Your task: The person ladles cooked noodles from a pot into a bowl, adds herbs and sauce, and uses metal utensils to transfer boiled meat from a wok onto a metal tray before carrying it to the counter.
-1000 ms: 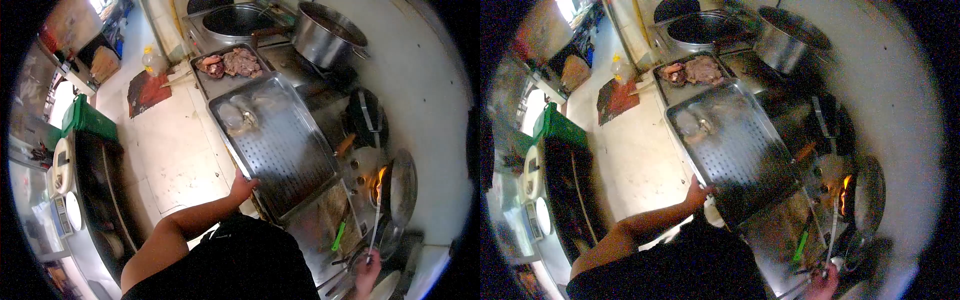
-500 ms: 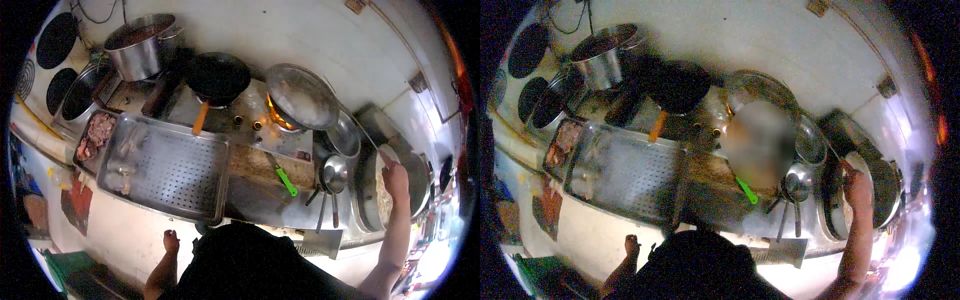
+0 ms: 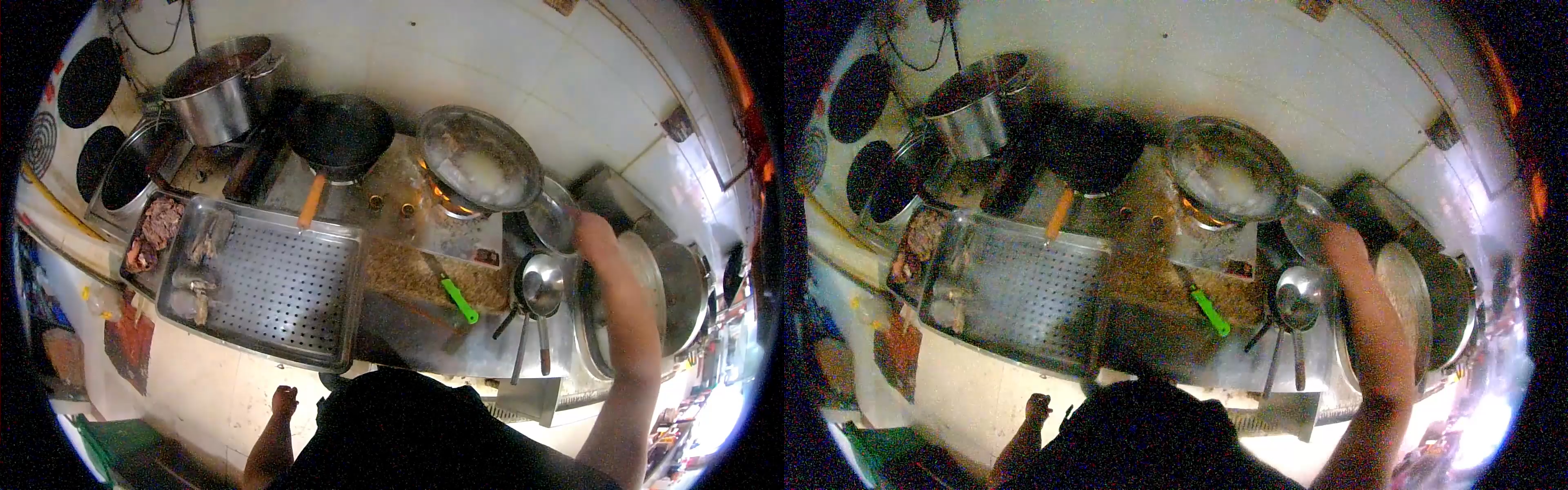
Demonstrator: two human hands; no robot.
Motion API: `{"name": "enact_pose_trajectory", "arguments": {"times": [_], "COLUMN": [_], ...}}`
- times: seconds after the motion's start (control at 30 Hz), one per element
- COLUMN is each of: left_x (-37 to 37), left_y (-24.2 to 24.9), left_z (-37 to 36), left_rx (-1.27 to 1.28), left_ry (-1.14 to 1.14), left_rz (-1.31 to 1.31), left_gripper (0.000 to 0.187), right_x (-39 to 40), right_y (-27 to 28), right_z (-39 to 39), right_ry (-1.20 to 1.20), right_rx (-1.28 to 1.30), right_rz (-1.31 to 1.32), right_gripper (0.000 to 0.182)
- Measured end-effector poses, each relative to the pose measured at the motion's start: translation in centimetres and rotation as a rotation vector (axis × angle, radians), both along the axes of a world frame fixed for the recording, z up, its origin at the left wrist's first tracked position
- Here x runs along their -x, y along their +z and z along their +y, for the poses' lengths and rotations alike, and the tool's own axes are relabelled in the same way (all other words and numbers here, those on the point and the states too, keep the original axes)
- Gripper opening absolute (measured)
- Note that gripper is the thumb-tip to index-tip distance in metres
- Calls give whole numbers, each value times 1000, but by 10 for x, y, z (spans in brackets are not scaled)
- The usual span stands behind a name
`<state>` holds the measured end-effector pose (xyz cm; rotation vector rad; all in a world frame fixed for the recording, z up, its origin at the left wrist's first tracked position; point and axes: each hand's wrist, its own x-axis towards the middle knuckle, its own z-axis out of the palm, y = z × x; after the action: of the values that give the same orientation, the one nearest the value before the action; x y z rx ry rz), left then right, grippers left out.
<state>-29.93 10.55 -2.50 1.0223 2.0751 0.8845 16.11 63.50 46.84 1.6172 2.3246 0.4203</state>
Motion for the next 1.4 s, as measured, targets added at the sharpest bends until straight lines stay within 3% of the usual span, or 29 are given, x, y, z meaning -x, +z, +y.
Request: {"name": "enact_pose_trajectory", "arguments": {"times": [0.07, 0.1, 0.17, 0.2, 0.27, 0.33, 0.4, 0.43, 0.47, 0.5, 0.57, 0.6, 0.7, 0.73, 0.8, 0.83, 0.87, 0.9, 0.97, 1.0, 1.07, 1.1, 1.17, 1.3, 1.37, 1.4], "left_x": [-2, -7, -18, -21, -20, -21, -23, -24, -23, -17, -3, -5, 0, -2, 4, 7, 4, 5, 5, 3, -5, 0, 11, 13, 11, 8], "left_y": [-10, -7, 1, -12, -20, -23, -27, -28, -24, -36, -58, -41, -15, -9, -19, -25, -9, -12, -17, -6, 20, 3, -30, -40, -37, -30], "left_z": [-4, -6, -12, -14, -35, -45, -50, -51, -52, -59, -68, -60, -32, -25, -19, -19, -11, -10, -8, -2, 11, 3, -14, -21, -21, -20], "left_rx": [67, 68, 184, 283, 149, 16, 328, 485, 447, 448, 304, 367, 258, 324, 209, 94, 158, 158, 215, 215, 424, 425, 253, 320, 344, 347], "left_ry": [-185, -181, -36, 195, 73, -48, 151, 250, 236, 236, -255, -53, -119, 18, -43, -103, -75, -79, -64, -69, 149, 147, -156, -169, -135, -128], "left_rz": [246, 247, 154, -96, 0, 92, 8, -35, -70, -70, 462, 228, 305, 193, 215, 235, 181, 183, 166, 167, -65, -65, 274, 292, 276, 275], "left_gripper": [34, 34, 34, 33, 33, 33, 32, 31, 31, 31, 31, 29, 29, 30, 30, 31, 31, 31, 31, 31, 31, 31, 32, 32, 33, 33], "right_x": [30, 31, 33, 32, 26, 5, -21, -33, -40, -28, -6, -2, -1, -3, -15, -31, -41, -42, -43, -36, -15, -16, -21, -3, 29, 34], "right_y": [-1, -5, -23, -29, -44, -72, -101, -115, -122, -113, -93, -87, -71, -65, -58, -53, -48, -41, -18, 2, 44, 50, 61, 87, 109, 111], "right_z": [-1, 3, 10, 12, 13, 24, 33, 35, 34, 21, -6, -12, -26, -31, -29, -21, -15, -14, -13, -15, -19, -13, 2, 38, 40, 51], "right_ry": [22, 26, 14, 16, 99, 138, 177, 435, 690, 690, -206, -207, -345, -366, -388, -192, -4, -7, 597, 593, -15, -17, 147, 222, 263, 271], "right_rx": [37, 37, 58, 58, 94, 123, 151, 35, -84, -83, 404, 402, 503, 543, 582, 559, 522, 521, 212, 211, 429, 429, 319, 294, 342, 343], "right_rz": [77, 78, 12, 12, 420, 534, 649, 646, 636, 637, 1056, 1057, 1177, 1229, 1282, 934, 585, 587, 513, 514, 275, 275, 216, 5, -206, -207], "right_gripper": [51, 51, 50, 50, 51, 51, 52, 52, 53, 53, 52, 52, 54, 54, 55, 47, 40, 40, 56, 56, 58, 58, 57, 57, 37, 37]}}
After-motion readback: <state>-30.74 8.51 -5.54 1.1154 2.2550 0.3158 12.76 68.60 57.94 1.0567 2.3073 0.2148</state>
